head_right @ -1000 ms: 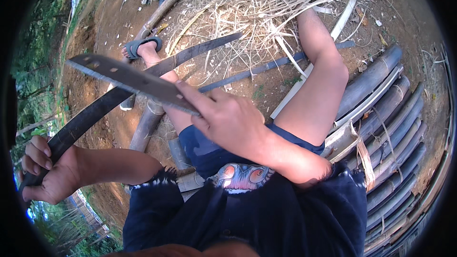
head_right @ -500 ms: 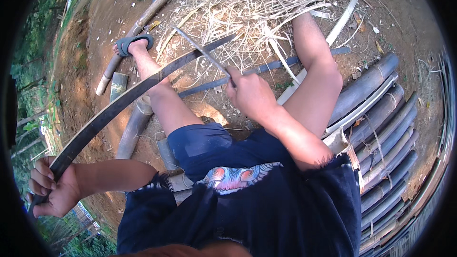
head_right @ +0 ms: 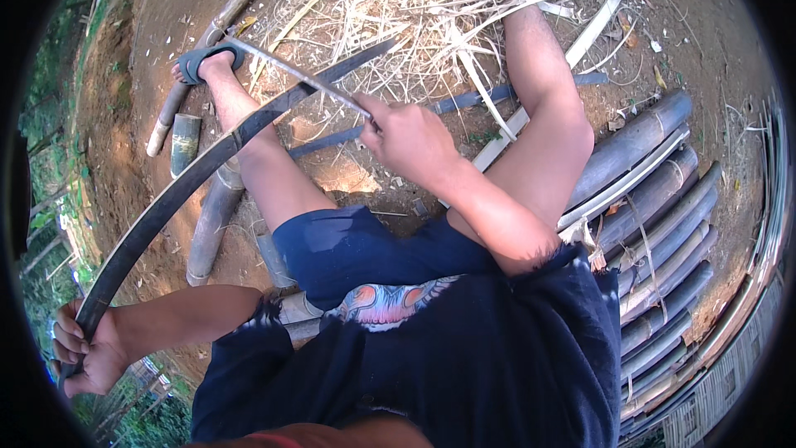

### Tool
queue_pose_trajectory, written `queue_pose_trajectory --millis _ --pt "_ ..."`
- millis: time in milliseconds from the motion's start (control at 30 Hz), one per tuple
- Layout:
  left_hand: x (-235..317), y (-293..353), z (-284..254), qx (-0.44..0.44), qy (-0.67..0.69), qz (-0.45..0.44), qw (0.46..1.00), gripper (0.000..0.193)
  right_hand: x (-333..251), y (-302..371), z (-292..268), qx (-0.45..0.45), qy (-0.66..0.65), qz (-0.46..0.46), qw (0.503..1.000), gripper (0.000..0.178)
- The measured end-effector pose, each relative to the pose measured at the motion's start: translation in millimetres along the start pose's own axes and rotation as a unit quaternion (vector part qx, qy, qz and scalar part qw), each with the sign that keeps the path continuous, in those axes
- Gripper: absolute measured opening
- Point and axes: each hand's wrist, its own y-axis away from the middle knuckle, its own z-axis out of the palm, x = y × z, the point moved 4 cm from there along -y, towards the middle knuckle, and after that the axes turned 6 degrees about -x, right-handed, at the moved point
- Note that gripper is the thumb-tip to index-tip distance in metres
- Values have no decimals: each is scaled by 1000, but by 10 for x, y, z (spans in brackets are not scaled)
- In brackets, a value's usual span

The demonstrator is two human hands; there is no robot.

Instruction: The person shaves thin layers off a long bamboo strip using a blade, then uses the blade to smooth the edges of a larger curved piece of bamboo.

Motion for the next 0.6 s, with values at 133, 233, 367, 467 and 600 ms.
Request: queue_pose_trajectory --millis 133,233,367,467,600 --pt "-171 -22 24 17 7 -19 1000 32 583 -212 159 -47 46 146 987 39" --pt "-221 -50 1 21 18 -26 999 30 1398 -412 108 -90 90 262 957 39" --pt "-289 -70 -149 26 14 -12 999 28 1231 -431 120 -69 77 238 966 38" --pt "-238 -106 -152 25 8 -39 999 27 1036 -240 282 -26 52 199 978 36" --pt "-259 -168 -94 -21 -1 -68 997 28 408 -74 331 33 -46 74 996 36"
